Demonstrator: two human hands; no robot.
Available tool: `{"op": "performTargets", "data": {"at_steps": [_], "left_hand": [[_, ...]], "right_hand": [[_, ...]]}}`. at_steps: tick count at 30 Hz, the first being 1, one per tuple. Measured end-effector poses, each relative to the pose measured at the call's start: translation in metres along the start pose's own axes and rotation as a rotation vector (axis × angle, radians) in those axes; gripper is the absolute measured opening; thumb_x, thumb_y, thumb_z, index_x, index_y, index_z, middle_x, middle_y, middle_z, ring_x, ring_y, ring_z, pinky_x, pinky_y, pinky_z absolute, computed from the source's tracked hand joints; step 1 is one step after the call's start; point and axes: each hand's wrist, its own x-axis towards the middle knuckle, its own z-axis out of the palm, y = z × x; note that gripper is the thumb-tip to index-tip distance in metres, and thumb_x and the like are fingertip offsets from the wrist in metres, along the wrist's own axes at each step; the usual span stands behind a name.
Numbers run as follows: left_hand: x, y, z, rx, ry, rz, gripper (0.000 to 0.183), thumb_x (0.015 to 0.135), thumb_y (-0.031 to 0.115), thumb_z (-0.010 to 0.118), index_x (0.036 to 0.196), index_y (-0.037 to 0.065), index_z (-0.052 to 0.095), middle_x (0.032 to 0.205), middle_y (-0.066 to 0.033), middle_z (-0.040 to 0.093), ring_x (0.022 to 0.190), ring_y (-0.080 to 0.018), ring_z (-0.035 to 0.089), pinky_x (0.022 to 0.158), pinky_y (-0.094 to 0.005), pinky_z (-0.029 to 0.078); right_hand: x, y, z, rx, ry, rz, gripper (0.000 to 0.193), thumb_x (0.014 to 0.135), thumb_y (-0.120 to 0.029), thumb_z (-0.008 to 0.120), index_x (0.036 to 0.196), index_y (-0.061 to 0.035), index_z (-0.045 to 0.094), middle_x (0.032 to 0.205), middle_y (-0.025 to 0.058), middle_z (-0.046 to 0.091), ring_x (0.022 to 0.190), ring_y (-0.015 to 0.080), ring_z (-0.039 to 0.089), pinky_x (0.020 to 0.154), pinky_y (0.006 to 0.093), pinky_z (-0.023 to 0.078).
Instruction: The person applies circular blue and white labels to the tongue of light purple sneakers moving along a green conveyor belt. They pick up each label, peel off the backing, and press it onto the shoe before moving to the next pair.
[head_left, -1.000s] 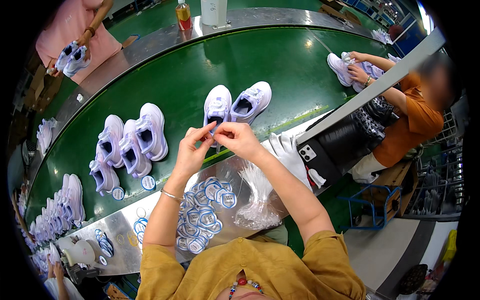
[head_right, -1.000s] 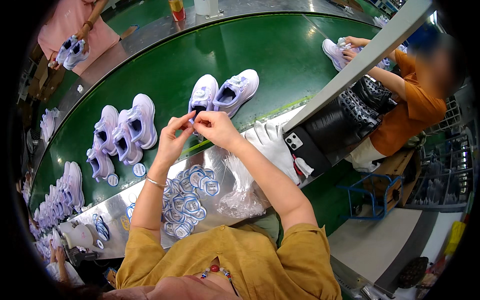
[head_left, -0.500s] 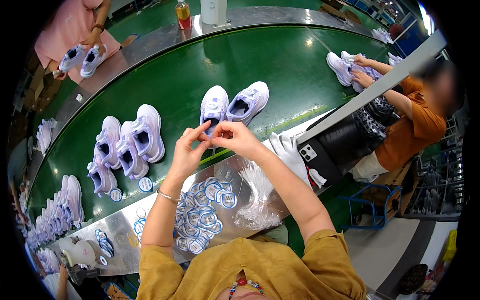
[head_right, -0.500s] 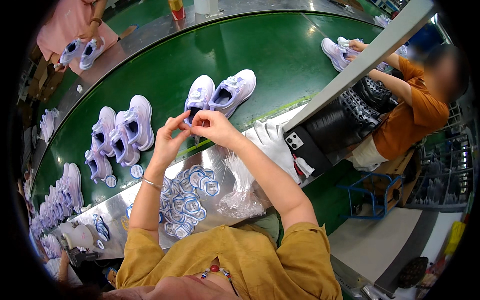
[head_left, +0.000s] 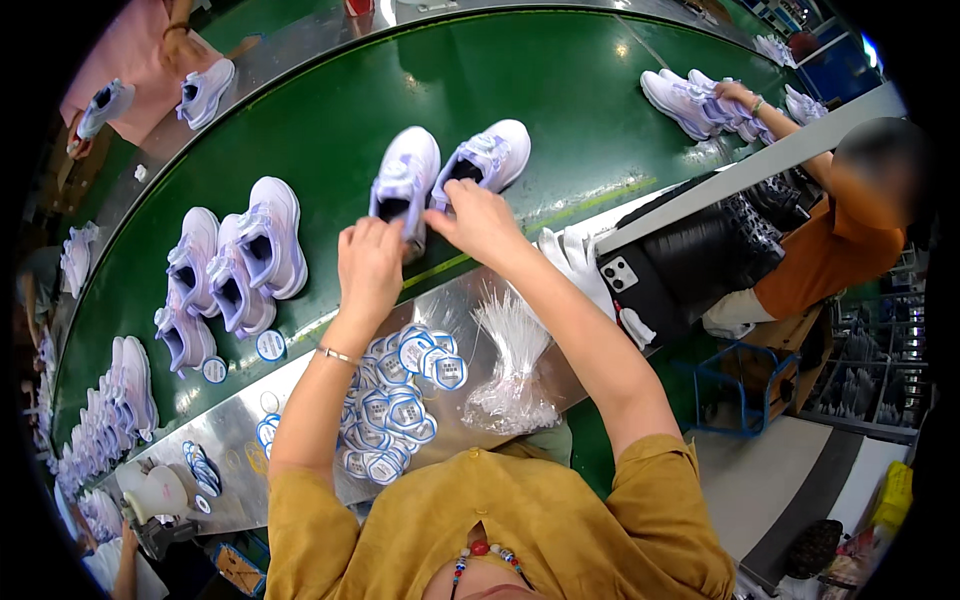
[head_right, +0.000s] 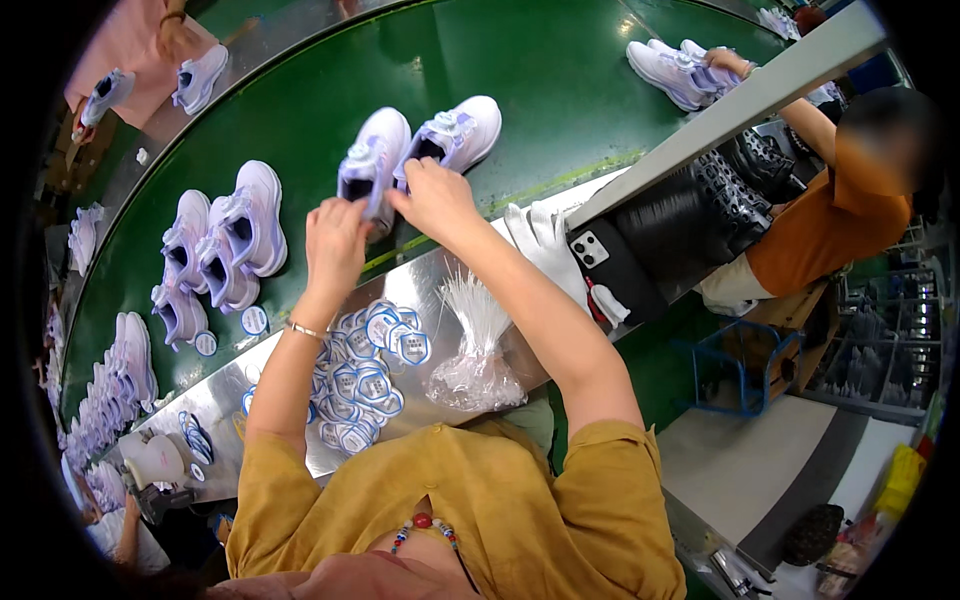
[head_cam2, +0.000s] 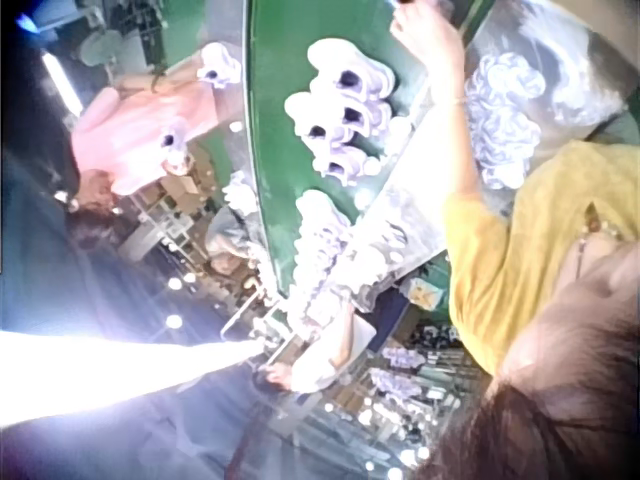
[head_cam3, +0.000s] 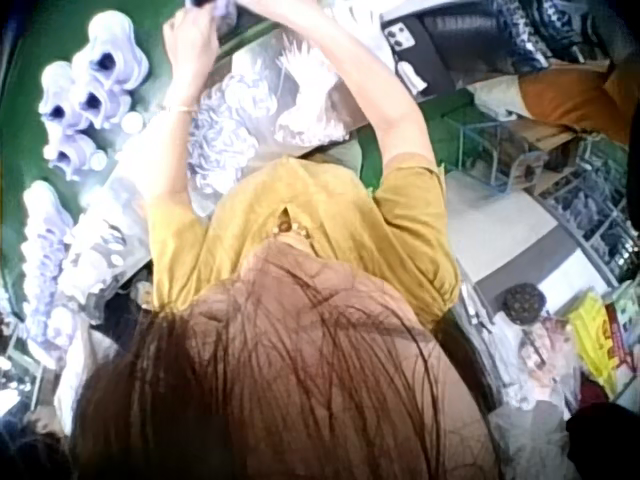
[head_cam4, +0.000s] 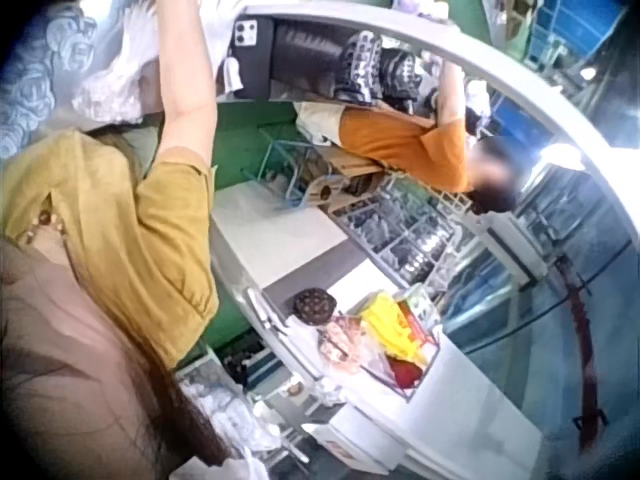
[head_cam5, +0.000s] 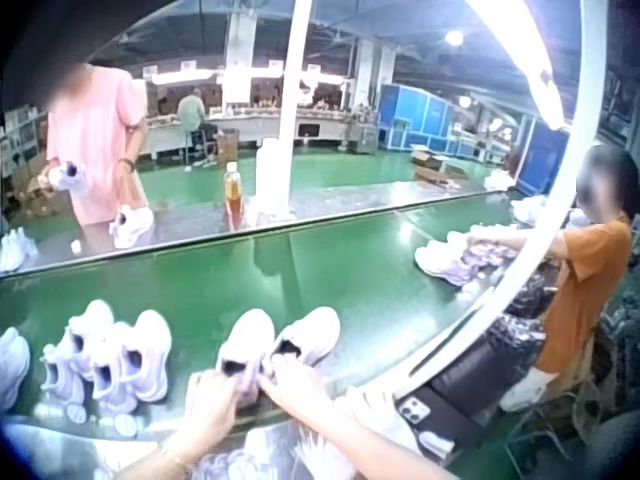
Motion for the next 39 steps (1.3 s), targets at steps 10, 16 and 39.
{"op": "performTargets", "data": {"at_steps": [10,16,39], "left_hand": [[-0.009,-0.027,0.002,-0.050,0.032,-0.231,0.035,0.073,0.009,0.070,0.106,0.003,0.061,0.093,-0.0101,0.061,0.098,-0.0280,0.055,0.082,-0.0401,0.039],[-0.029,0.013,-0.034,-0.110,0.219,-0.102,0.031,0.071,0.005,0.067,0.102,0.003,0.061,0.099,-0.0119,0.062,0.098,-0.0313,0.056,0.089,-0.0404,0.041],[-0.130,0.104,-0.021,-0.311,0.075,-0.164,0.022,0.071,0.005,0.067,0.093,0.002,0.061,0.090,-0.0117,0.056,0.087,-0.0290,0.054,0.072,-0.0375,0.047]], "right_hand": [[-0.022,-0.012,-0.019,0.248,0.111,-0.381,0.025,0.081,-0.027,0.065,0.089,-0.0033,0.060,0.095,0.0127,0.062,0.088,0.0342,0.060,0.075,0.0426,0.048],[-0.087,-0.002,-0.037,-0.202,-0.193,0.056,0.023,0.082,-0.025,0.064,0.081,-0.0025,0.062,0.088,0.0120,0.061,0.082,0.0330,0.060,0.073,0.0425,0.048],[-0.187,-0.054,-0.058,0.196,-0.227,0.205,0.031,0.086,-0.028,0.064,0.105,-0.0041,0.063,0.083,0.0108,0.065,0.064,0.0231,0.060,0.060,0.0347,0.048]]}}
